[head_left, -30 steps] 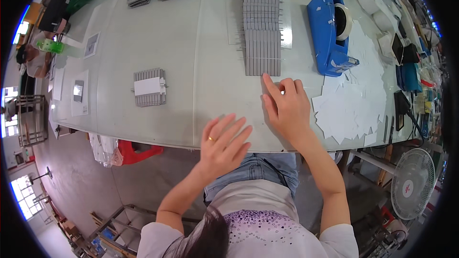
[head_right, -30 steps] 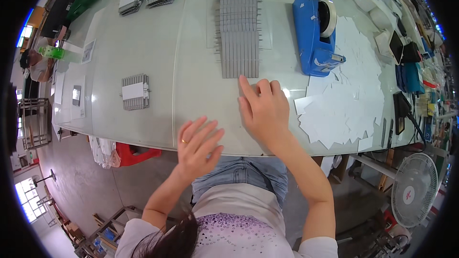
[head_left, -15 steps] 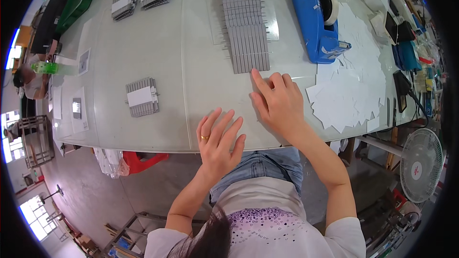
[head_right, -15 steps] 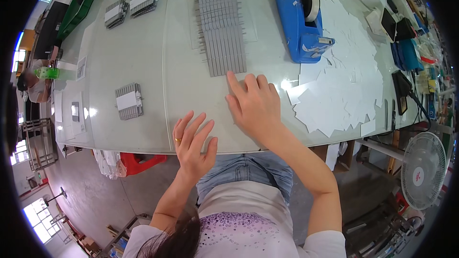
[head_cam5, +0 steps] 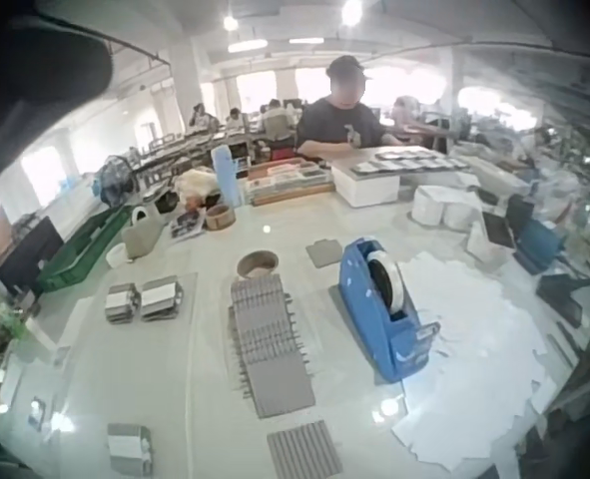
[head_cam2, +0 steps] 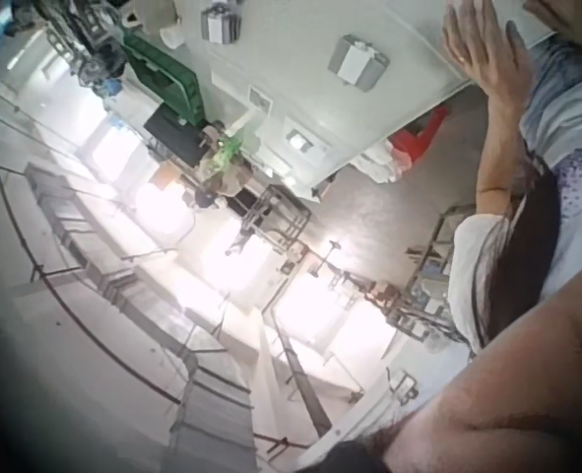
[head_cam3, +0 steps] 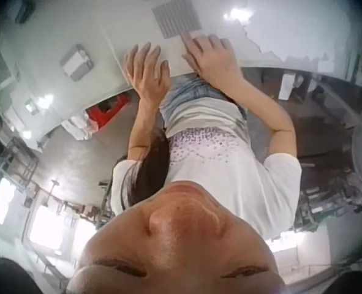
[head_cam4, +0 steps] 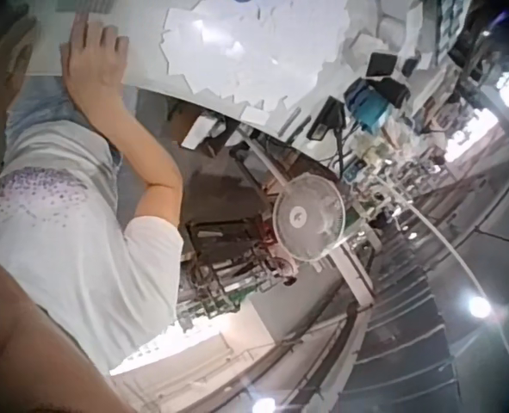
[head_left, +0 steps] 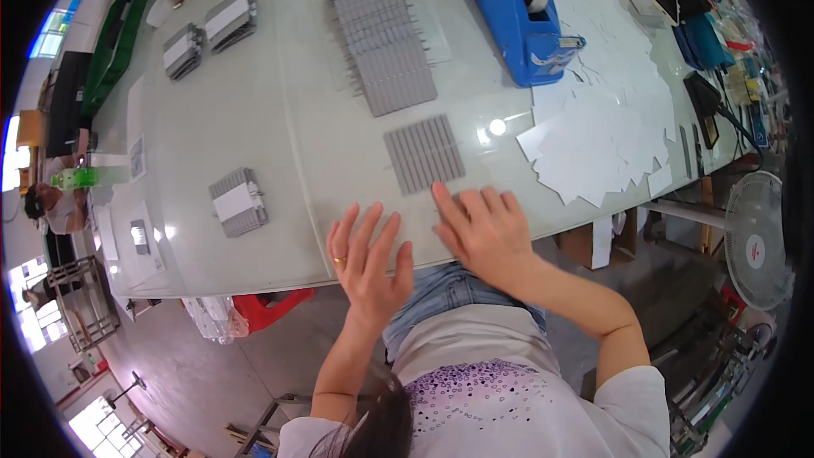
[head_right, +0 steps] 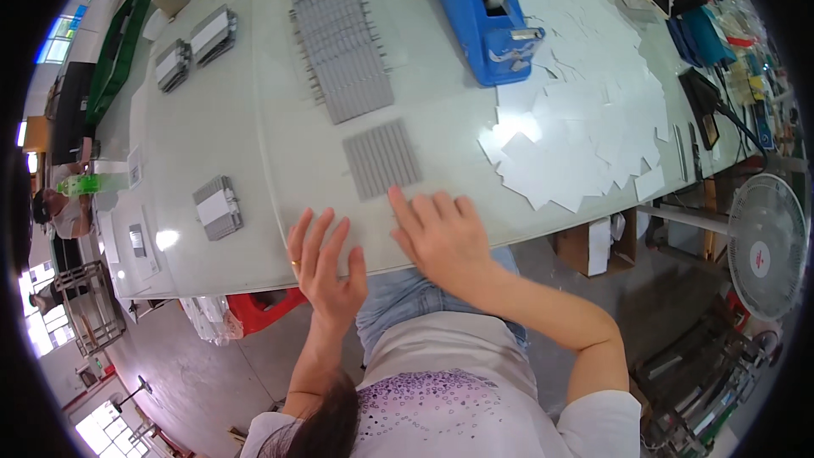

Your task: Arranging small grey metal components onto white paper cards and securing them with clear tape.

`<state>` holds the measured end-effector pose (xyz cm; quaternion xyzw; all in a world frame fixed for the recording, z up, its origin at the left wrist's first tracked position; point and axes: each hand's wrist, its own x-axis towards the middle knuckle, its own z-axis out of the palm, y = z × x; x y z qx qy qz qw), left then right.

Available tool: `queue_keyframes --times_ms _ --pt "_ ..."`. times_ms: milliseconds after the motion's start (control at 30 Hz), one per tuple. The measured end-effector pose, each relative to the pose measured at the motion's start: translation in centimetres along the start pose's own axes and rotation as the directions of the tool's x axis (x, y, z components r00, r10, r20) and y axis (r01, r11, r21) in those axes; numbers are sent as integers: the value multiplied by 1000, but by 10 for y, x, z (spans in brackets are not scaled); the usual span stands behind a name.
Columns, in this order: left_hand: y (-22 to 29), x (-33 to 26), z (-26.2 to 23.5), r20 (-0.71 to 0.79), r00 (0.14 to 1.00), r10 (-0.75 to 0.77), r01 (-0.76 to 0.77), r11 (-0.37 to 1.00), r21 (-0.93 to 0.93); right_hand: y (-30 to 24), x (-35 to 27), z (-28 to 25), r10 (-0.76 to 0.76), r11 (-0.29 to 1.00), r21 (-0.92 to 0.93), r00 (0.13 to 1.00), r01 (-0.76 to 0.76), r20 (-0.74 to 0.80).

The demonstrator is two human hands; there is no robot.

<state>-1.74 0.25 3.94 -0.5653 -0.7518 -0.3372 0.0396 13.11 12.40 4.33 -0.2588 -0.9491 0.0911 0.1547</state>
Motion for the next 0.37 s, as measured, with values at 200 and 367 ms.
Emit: queue_keyframes --times_ms 200,367 --pt "-6 0 6 -8 1000 -28 28 999 23 0 -40 -19 30 997 75 1000 -30 4" --pt "-7 -2 7 32 999 -5 3 998 56 58 -57 -39 170 969 -142 964 -201 -203"
